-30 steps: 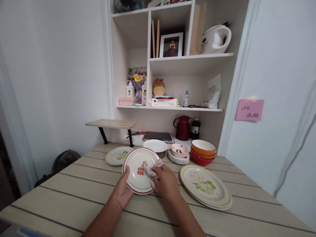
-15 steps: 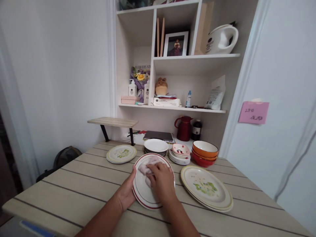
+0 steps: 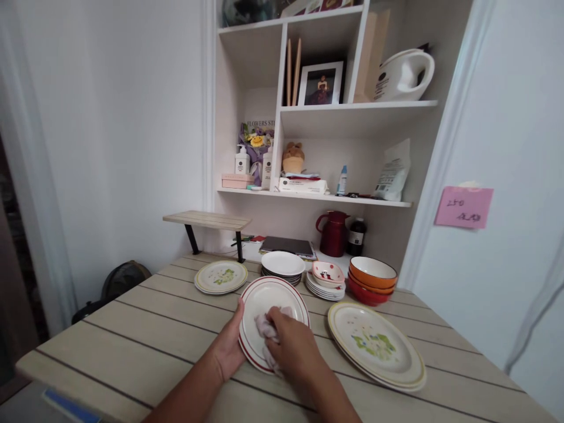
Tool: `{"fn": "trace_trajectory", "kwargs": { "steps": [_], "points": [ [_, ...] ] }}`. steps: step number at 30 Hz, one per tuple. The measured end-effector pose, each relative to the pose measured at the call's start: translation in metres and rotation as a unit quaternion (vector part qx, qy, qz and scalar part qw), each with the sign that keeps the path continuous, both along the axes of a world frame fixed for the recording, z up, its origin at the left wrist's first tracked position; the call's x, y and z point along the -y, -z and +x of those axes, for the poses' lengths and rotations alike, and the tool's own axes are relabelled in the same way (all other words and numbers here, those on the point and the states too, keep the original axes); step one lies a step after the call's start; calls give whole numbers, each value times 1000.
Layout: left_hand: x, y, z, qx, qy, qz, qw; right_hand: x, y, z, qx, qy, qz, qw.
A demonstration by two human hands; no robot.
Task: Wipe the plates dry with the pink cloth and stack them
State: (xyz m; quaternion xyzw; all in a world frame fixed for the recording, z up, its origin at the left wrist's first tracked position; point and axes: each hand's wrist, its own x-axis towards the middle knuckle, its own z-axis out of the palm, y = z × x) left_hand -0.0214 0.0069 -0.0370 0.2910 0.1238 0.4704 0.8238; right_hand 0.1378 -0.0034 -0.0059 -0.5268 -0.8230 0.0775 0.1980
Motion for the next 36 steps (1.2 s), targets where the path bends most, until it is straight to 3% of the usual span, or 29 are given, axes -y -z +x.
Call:
{"fn": "trace_trajectory", "kwargs": {
  "steps": [4, 10, 19, 23, 30, 36],
  "points": [
    [2, -2, 1, -7, 12, -4, 1000, 4, 2, -15, -40, -44, 38, 998],
    [2, -4, 4, -19, -14, -15, 1000, -9, -2, -22, -50, -12, 124, 991],
    [3, -4, 4, 2, 14, -6, 1000, -31, 2, 15, -36, 136, 164, 976],
    [3, -7, -1, 13, 2, -6, 1000, -33, 5, 31, -31, 154, 145, 977],
    [-4, 0, -10, 14, -14, -30, 999, -23, 8, 23, -23, 51, 35, 998],
    [-1, -4, -8, 9, -27, -29, 999, -3, 9, -10, -62, -99, 34, 993]
  ]
}}
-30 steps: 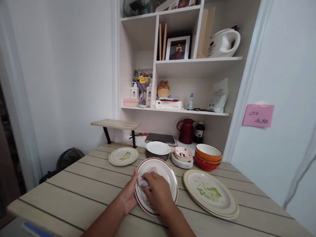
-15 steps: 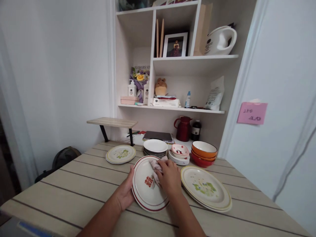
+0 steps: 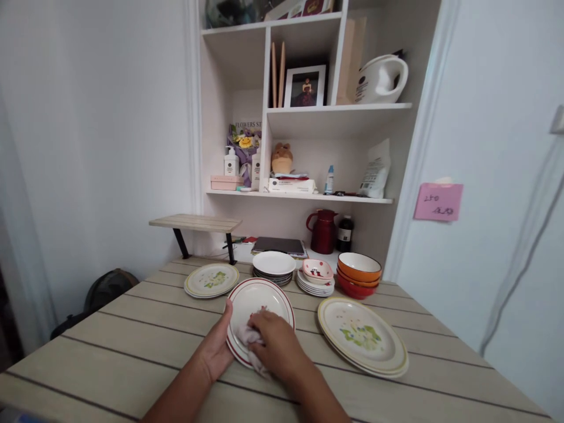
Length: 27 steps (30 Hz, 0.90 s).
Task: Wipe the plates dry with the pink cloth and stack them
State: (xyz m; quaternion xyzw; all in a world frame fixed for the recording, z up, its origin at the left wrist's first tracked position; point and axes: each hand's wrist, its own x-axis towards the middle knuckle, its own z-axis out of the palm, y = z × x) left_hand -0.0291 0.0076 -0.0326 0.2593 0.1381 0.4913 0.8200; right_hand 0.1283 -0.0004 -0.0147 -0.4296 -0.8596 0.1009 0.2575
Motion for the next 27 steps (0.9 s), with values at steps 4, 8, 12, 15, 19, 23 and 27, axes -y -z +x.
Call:
{"fn": "trace_trajectory", "kwargs": {
  "steps": [4, 8, 12, 15, 19, 23, 27],
  "points": [
    [2, -3, 1, -35, -3, -11, 999, 0, 2, -13, -23, 4, 28, 999],
    [1, -1, 3, -42, -44, -7, 998, -14, 1, -5, -15, 65, 57, 996],
    [-2, 2, 4, -32, -82, -19, 996, -32, 0, 19, -35, 176, 93, 979],
    [-5, 5, -1, -20, -94, -49, 994, -42, 2, 41, -77, 258, 122, 955],
    [-10, 4, -11, 15, -166, -75, 983, -44, 10, 61, -78, 308, 91, 944],
    [-12, 1, -17, 47, -219, -80, 971, -36, 18, 59, 11, 233, 11, 972],
    [-10, 1, -13, 34, -220, -76, 972, -28, 13, 42, 21, 229, 42, 972]
  ]
}}
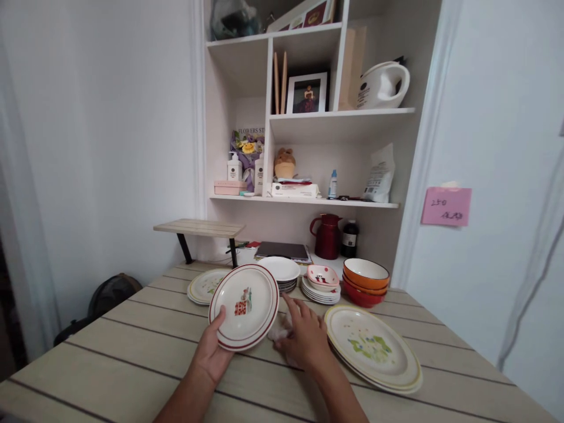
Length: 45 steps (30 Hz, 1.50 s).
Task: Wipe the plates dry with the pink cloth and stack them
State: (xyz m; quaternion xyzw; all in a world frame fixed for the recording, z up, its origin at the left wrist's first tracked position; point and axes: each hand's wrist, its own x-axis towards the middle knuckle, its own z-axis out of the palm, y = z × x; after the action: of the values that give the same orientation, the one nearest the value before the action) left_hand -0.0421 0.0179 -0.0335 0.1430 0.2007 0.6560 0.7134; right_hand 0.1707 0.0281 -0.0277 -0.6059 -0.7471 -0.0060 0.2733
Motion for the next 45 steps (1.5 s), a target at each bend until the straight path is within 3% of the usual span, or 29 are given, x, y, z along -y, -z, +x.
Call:
{"fn": "trace_trajectory", "kwargs": {
  "steps": [5, 8, 11, 13, 16, 18, 20, 22, 23, 25, 27, 30, 33, 37, 40, 43, 45],
  "points": [
    [0, 8, 10, 19, 61, 10, 998, 11, -21, -15, 26, -7, 178, 984],
    [0, 10, 13, 28, 88, 32, 995, 21, -32, -20, 84, -78, 226, 967],
    [4, 5, 12, 52, 83, 81, 992, 25, -36, -21, 103, -191, 212, 953],
    [7, -1, 9, 64, 71, 104, 990, 24, -35, -20, 59, -242, 190, 950],
    [10, -9, 3, 63, 43, 96, 992, 20, -30, -22, -99, -256, 136, 952],
    [9, -11, -2, 52, 0, 74, 996, 20, -28, -28, -280, -198, 72, 937],
    [5, -10, -6, 22, -71, 11, 997, 21, -28, -34, -481, -122, 2, 868],
    [2, -10, -7, -13, -130, -66, 989, 23, -30, -40, -649, -100, -50, 752],
    [2, -10, -6, -29, -135, -87, 987, 24, -31, -42, -710, -112, -68, 692],
    [5, -11, -1, -55, -82, -63, 993, 23, -33, -43, -791, -134, -91, 590],
    [11, -15, 8, -73, 23, 6, 997, 21, -32, -40, -829, -132, -116, 531],
    [23, -19, 19, -51, 144, 76, 985, 15, -26, -34, -839, -134, -171, 498],
    [28, -19, 20, -36, 151, 65, 986, 15, -19, -32, -807, -154, -252, 512],
    [23, -14, 16, -53, 113, 14, 992, 22, -25, -38, -746, -168, -271, 585],
    [19, -8, 16, -37, 123, 31, 991, 26, -36, -38, -720, -154, -162, 656],
    [17, -3, 15, -3, 110, 60, 992, 25, -44, -24, -629, -55, 23, 775],
    [17, -3, 11, 32, 75, 79, 994, 22, -45, -8, -522, -3, 94, 848]
  ]
}}
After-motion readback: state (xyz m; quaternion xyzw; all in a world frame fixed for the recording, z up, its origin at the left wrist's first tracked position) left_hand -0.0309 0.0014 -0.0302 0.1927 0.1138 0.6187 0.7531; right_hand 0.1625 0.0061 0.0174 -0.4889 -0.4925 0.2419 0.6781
